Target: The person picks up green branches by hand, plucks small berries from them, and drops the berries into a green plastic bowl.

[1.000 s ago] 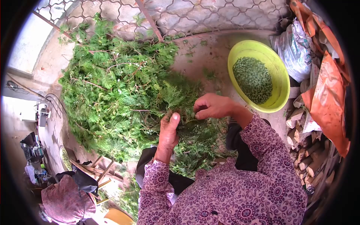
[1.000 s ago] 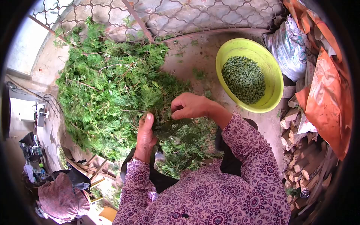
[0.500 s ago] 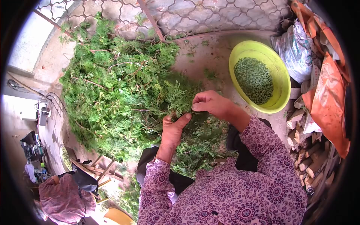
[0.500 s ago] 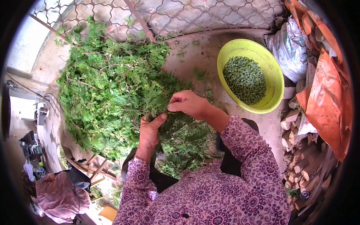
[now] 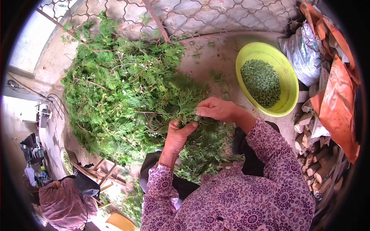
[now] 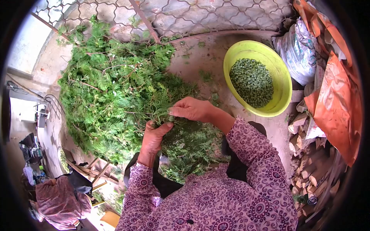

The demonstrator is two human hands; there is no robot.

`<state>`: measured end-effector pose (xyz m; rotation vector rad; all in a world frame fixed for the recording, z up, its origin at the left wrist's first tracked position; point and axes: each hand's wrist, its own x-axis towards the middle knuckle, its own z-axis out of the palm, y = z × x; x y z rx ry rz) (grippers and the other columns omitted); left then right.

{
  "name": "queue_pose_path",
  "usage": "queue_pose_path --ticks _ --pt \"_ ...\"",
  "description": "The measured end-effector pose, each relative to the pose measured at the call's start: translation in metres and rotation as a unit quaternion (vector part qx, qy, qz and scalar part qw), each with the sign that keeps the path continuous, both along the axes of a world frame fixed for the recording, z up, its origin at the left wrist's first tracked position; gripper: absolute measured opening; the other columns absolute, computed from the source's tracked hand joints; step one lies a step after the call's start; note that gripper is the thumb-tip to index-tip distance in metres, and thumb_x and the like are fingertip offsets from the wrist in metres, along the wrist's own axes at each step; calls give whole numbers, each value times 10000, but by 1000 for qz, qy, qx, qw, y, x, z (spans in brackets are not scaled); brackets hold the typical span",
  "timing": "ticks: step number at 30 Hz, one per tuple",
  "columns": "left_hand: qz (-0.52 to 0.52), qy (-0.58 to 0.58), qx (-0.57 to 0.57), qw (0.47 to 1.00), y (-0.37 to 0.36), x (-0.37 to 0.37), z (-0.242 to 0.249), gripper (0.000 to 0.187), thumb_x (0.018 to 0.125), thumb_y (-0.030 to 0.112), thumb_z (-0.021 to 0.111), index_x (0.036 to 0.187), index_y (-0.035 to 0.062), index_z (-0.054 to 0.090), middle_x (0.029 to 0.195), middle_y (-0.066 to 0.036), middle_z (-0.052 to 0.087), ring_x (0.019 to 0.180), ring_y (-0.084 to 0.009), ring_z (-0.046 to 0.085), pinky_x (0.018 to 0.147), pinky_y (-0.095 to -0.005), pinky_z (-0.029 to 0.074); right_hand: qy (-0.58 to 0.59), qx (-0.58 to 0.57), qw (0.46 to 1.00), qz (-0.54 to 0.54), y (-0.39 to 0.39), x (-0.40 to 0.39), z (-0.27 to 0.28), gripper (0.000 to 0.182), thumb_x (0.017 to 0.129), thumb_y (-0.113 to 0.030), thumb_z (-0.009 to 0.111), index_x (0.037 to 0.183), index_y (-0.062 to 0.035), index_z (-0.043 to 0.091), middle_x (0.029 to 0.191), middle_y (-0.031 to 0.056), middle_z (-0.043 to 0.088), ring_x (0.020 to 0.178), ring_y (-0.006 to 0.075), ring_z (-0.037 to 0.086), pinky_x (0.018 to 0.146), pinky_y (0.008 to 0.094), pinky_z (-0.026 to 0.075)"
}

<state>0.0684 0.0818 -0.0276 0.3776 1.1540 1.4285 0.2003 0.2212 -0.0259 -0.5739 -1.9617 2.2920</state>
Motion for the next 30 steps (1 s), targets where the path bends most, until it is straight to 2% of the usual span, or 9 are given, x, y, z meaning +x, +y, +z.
queue_pose_path --ticks 7,14,16,20,22,23,25,26,30 --pt "-22 61 32 997 1 -2 -6 196 757 -44 599 921 55 638 889 -3 623 784 -64 564 710 -204 459 -84 73 992 63 6 2 6 316 817 -323 578 738 -17 573 620 -74 417 585 25 354 507 222 285" --pt "-38 52 -1 998 0 1 -1 179 761 -25 600 919 51 637 879 3 622 768 -59 559 702 -198 447 -3 89 995 51 1 5 9 247 721 -250 607 699 -6 579 559 5 487 536 81 422 498 264 349" --pt "-53 40 -8 998 -1 1 -3 180 764 -17 599 926 52 635 878 6 622 766 -57 557 700 -198 444 -61 251 965 50 0 7 20 198 688 -170 604 756 13 571 603 25 525 583 86 489 537 256 390" --pt "-59 51 2 997 3 0 -5 191 771 2 594 950 59 628 882 13 623 756 -57 555 696 -199 440 -28 327 945 -8 -7 4 2 242 661 -169 608 794 27 556 620 68 530 573 125 517 526 287 409" --pt "-67 69 3 995 -1 4 3 186 773 11 597 951 57 626 882 16 623 759 -58 555 699 -205 443 -41 567 814 -118 -4 0 -10 226 674 -148 593 813 23 548 684 70 567 579 125 532 506 284 420" --pt "-76 86 3 993 -2 4 7 181 775 20 599 951 55 624 881 18 622 763 -59 555 701 -212 445 -42 568 813 -121 2 3 -11 226 674 -148 593 813 23 548 684 70 567 579 125 532 506 284 420" --pt "-27 35 3 999 1 3 6 177 774 44 615 950 54 622 878 11 623 764 -69 559 703 -221 449 -45 145 980 -127 12 10 13 175 714 -121 557 834 4 533 750 62 577 597 104 524 493 257 415" --pt "28 -16 0 999 0 1 4 178 772 67 630 949 53 621 876 4 623 765 -78 563 705 -231 453 -31 -29 989 -143 11 13 30 118 749 -78 523 851 -18 527 767 38 561 576 82 492 465 222 380" --pt "102 -84 -40 990 1 -7 2 245 760 163 672 954 29 603 908 -38 621 841 -126 560 805 -271 417 77 -146 975 -148 12 17 28 133 763 -76 526 883 -23 546 755 37 573 515 62 455 448 197 350"
